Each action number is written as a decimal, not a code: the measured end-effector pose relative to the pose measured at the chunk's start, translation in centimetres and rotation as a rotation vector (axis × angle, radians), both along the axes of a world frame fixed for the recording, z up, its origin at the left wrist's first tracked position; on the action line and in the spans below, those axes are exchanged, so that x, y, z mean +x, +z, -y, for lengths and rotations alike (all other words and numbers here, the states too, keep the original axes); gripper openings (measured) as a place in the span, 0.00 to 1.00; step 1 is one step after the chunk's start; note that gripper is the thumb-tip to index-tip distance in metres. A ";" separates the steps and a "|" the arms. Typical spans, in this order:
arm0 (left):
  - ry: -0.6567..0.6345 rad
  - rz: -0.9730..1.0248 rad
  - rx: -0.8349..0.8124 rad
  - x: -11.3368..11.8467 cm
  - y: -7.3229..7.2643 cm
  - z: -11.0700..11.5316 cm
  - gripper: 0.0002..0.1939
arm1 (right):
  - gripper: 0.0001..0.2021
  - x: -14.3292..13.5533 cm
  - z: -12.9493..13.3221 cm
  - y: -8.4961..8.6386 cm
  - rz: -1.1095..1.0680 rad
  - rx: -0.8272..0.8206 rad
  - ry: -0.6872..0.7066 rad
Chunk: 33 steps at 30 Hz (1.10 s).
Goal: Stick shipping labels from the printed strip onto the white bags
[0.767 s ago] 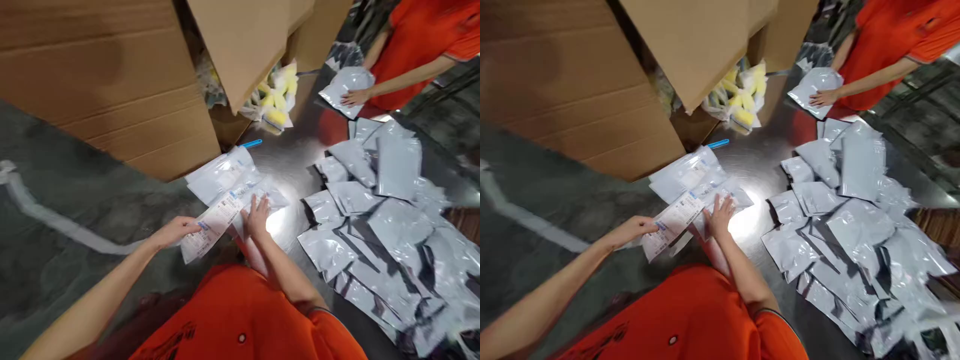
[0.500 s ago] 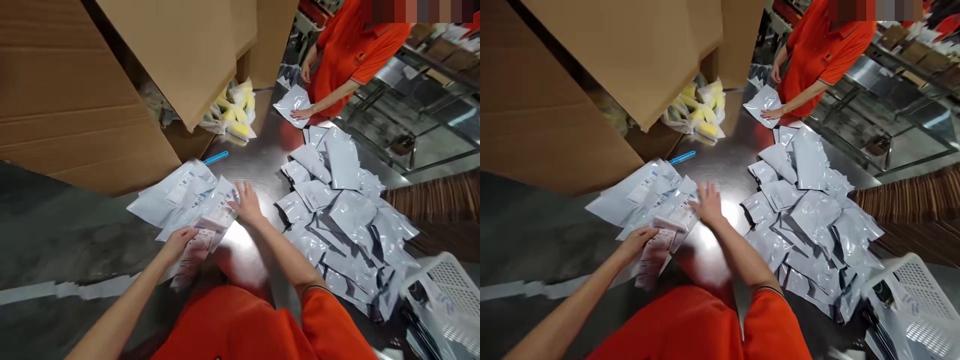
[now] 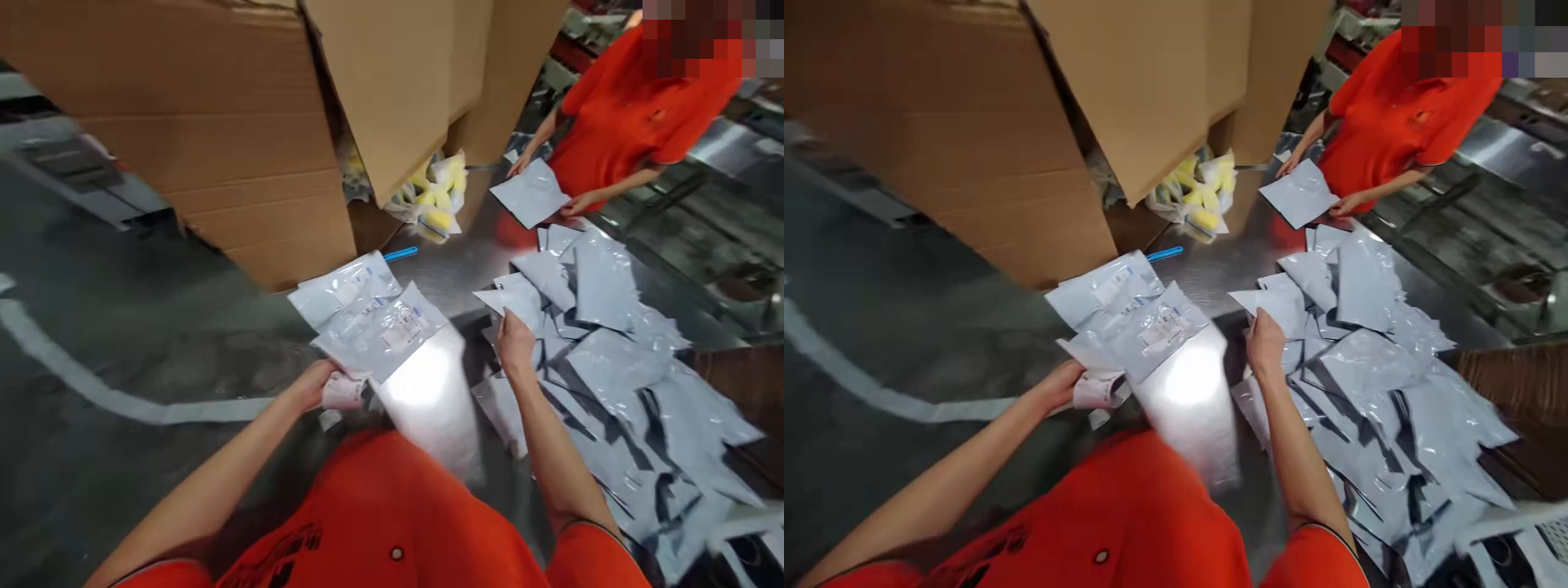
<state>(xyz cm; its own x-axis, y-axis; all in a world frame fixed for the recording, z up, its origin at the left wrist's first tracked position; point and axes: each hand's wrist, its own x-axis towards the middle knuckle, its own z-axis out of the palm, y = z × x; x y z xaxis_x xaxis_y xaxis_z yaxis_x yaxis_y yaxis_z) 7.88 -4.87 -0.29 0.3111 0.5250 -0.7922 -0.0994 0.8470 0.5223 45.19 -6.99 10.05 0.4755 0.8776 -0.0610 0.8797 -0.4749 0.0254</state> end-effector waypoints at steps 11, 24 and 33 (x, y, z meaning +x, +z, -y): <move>-0.013 -0.076 0.141 -3.7 2.3 7.4 0.08 | 0.22 -16.8 5.9 -5.0 -0.984 -0.117 0.347; -0.349 -0.039 0.424 -4.3 5.1 9.2 0.44 | 0.17 -18.5 9.9 -2.3 -1.390 0.027 0.085; -0.525 -0.296 0.698 1.5 5.9 8.2 0.21 | 0.13 -18.7 13.0 -1.5 -0.981 0.019 0.243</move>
